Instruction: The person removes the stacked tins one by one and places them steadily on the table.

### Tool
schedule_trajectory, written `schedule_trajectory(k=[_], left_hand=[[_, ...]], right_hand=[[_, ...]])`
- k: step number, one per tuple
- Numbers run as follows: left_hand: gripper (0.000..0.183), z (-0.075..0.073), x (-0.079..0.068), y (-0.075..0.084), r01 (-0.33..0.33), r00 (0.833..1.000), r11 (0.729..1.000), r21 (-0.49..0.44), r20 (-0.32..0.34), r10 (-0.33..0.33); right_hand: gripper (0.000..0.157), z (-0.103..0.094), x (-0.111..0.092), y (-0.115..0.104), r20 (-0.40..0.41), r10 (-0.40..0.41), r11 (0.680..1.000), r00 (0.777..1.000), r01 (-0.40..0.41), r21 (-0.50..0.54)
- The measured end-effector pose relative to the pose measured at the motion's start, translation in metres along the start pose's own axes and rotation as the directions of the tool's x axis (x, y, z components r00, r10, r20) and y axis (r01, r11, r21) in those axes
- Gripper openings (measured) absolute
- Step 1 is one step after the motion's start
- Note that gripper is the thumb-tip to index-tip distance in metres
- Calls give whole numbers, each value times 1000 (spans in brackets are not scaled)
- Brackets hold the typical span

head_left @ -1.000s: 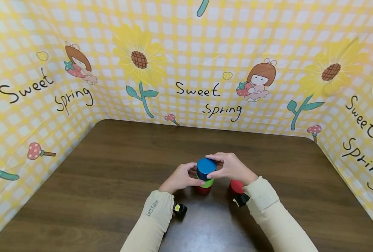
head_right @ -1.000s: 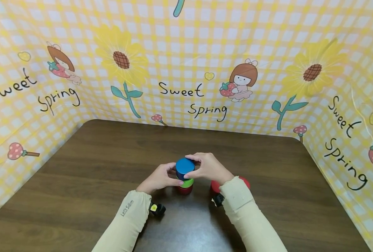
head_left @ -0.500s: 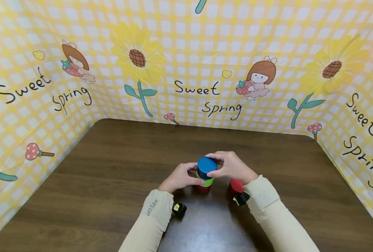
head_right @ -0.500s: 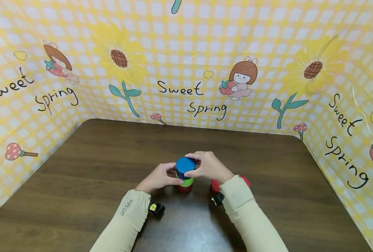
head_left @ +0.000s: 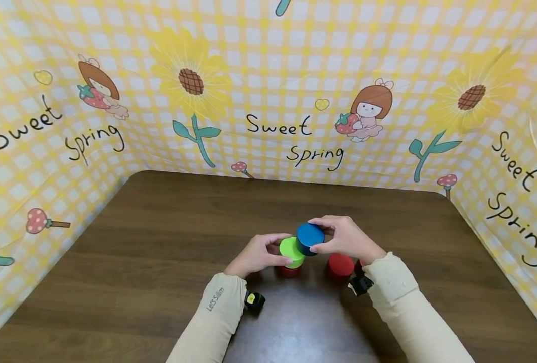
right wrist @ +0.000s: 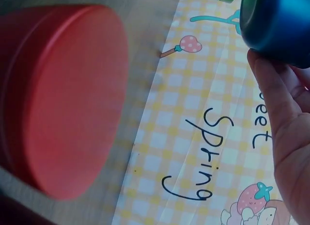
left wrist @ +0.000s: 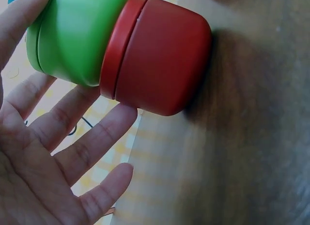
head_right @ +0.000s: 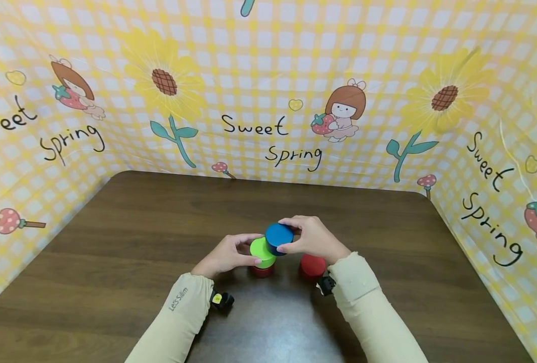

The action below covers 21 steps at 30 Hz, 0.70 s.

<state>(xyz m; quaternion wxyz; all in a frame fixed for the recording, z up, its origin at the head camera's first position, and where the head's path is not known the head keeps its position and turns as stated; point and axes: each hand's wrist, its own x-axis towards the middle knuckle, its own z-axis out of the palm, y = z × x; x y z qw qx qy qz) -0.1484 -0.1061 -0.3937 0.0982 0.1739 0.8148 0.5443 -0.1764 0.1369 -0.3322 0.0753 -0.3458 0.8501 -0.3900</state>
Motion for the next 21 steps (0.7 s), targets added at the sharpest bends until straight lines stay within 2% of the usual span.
schedule_trajectory(k=[10,21], left_hand=[[57,1,0,-4,4,1000,1000,0,-3,-4],[58,-1,-3,4,21,1000,999,-29,6,-21]], right_hand=[[52,-4,-12,7,-16,29,1000,999,-29,10],[54,-18,-27,11,-45,83,996,996,-84,-30]])
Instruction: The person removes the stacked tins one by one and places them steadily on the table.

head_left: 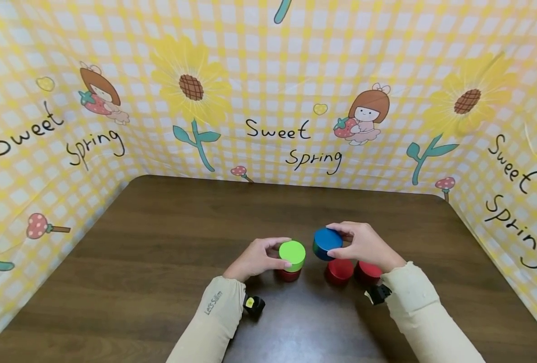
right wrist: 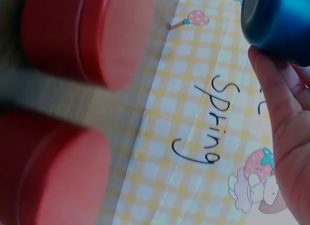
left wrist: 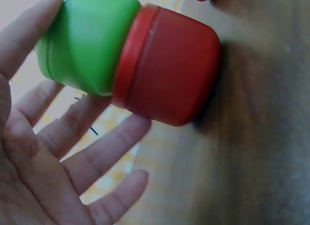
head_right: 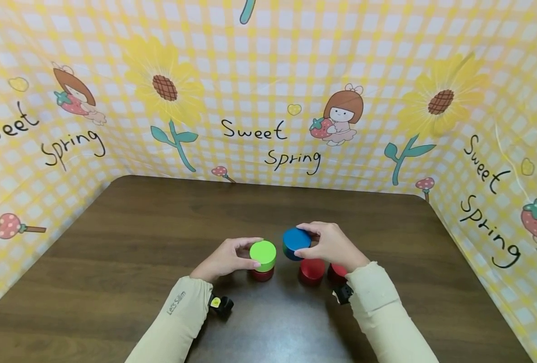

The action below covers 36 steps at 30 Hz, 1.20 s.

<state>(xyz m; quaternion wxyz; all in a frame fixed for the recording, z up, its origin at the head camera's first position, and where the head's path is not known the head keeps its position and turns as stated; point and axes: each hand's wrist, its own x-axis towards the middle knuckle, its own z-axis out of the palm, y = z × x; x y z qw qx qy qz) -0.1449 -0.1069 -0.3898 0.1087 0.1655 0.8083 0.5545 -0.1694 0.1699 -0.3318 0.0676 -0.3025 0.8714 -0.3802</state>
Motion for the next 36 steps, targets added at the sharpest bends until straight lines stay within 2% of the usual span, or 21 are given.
schedule_trajectory(k=[6,13,19,26,36], left_hand=[[60,-1,0,3,20,1000,1000,-13,-2,-21],[60,-4,1,4,27,1000,998,58,-13,-26],[60,-3,1,5,35,999,997,68,-11,-34],[62,0,0,6,83,996,996,33,-15,-82],[60,3,-1,5,78,997,997,-6,-9,-78]], right_hand=[[53,-10,-8,3,-29,26,1000,999,-27,-3],[53,-12,-15,9,-53,29,1000,998,-29,6],[53,-17,-25,13,-72,64,998,995,-64,-3],[53,-23,-39,23,-109,100,995,989,-99,12],[52,-32,-60,36,-175,162,985,971,-170,-29]])
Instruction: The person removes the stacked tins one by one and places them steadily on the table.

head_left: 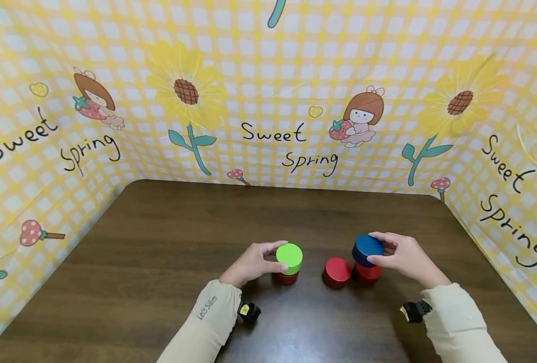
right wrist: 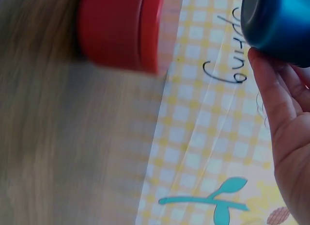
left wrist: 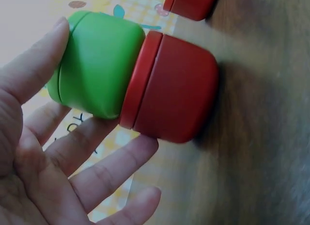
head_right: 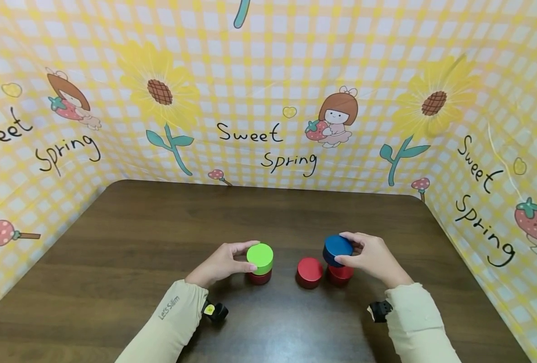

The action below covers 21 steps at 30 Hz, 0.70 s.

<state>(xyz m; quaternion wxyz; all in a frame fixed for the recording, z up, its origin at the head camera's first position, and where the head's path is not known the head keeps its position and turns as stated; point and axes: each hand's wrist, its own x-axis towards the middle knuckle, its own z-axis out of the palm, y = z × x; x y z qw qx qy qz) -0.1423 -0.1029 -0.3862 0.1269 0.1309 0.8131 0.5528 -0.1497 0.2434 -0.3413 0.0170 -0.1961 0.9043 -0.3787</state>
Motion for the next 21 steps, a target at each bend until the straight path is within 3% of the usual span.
schedule_trajectory(k=[21], left_hand=[[60,0,-1,2,17,1000,999,-46,3,-17]], right_hand=[[54,-31,-33,36,-97,116,989,989,-124,-86]])
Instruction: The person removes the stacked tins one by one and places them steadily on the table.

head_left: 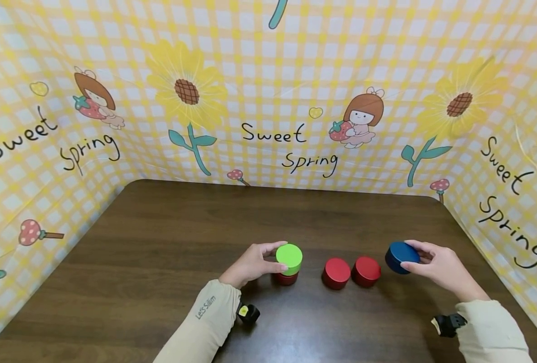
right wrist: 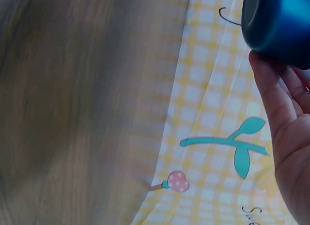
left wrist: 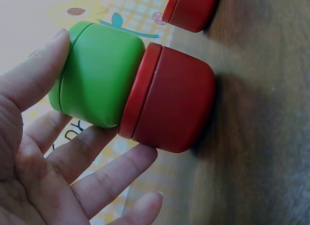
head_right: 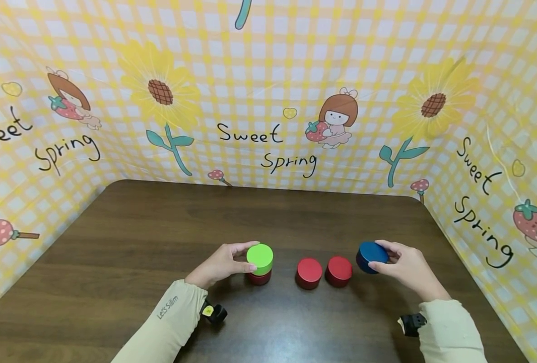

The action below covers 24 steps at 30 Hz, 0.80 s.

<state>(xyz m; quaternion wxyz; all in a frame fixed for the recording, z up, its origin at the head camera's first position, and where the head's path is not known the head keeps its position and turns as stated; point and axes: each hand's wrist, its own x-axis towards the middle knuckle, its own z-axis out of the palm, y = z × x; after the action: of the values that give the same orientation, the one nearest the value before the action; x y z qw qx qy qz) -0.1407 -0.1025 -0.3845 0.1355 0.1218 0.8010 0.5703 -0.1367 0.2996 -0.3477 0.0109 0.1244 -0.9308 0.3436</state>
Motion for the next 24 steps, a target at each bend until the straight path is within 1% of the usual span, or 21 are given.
schedule_trajectory(k=[8,15,24], left_hand=[[61,-1,0,0,6,1000,1000,2,7,-6],[60,-1,-1,0,5,1000,1000,6,3,-5],[60,-1,-1,-1,3,1000,1000,5,6,-3]], right_hand=[[56,-5,-3,9,-5,17,999,1000,-18,-32],[61,0,-8,17,-2,63,997,998,-63,-32],[63,3,-11,30,-8,89,996,996,-90,-28]])
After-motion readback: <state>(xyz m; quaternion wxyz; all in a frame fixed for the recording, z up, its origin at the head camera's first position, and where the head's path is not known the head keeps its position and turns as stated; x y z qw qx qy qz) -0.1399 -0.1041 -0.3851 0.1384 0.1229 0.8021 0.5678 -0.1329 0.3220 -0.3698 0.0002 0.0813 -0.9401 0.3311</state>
